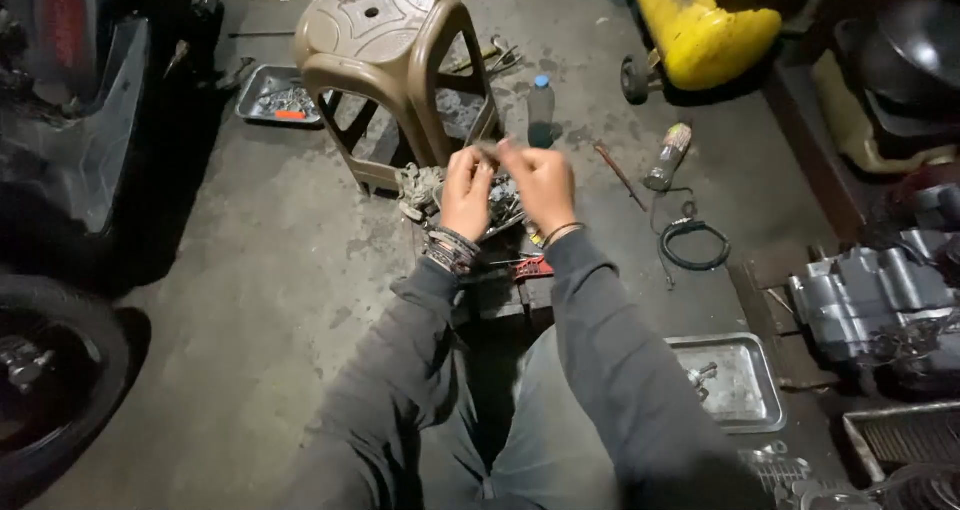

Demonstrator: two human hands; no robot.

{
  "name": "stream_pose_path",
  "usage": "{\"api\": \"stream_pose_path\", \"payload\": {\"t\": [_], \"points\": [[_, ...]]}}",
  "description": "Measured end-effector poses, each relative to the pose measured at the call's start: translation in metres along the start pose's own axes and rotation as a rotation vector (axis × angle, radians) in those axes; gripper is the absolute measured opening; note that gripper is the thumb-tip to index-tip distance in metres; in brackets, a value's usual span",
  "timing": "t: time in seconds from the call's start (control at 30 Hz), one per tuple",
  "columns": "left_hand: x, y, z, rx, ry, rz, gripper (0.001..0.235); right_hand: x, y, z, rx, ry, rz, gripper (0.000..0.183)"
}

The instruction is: Cleaning and assembling small motorcycle engine components using a brush and hands.

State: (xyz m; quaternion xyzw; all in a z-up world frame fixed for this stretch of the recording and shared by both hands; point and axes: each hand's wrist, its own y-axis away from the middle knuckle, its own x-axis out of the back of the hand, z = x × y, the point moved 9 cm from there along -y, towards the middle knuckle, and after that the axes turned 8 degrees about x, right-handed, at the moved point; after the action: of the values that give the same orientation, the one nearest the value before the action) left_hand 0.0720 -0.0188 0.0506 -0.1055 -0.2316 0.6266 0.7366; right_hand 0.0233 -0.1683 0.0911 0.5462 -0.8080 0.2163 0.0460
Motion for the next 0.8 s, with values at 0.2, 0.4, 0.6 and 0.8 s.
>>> {"api": "stream_pose_path", "payload": {"t": [0.2,0.4,0.6,0.8], "points": [[0.002,0.004,0.057,0.004,0.058,0.019,0.014,0.014,-0.006,0.024,-0.003,0.017,0.046,0.069],[0.020,0.006,0.026,0.137,0.075,-0.017,0.015,0.023,-0.007,0.026,0.053,-0.050,0.088,0.072],[0.038,0.001,0.005,0.085,0.071,-0.044,0.010,-0.038,0.003,-0.017,0.098,-0.017,-0.042,0.071],[0.090,0.002,0.053,0.047,0.119,0.032,0.013,-0.041,0.002,-0.001,0.045,0.103,0.008,0.067]]}}
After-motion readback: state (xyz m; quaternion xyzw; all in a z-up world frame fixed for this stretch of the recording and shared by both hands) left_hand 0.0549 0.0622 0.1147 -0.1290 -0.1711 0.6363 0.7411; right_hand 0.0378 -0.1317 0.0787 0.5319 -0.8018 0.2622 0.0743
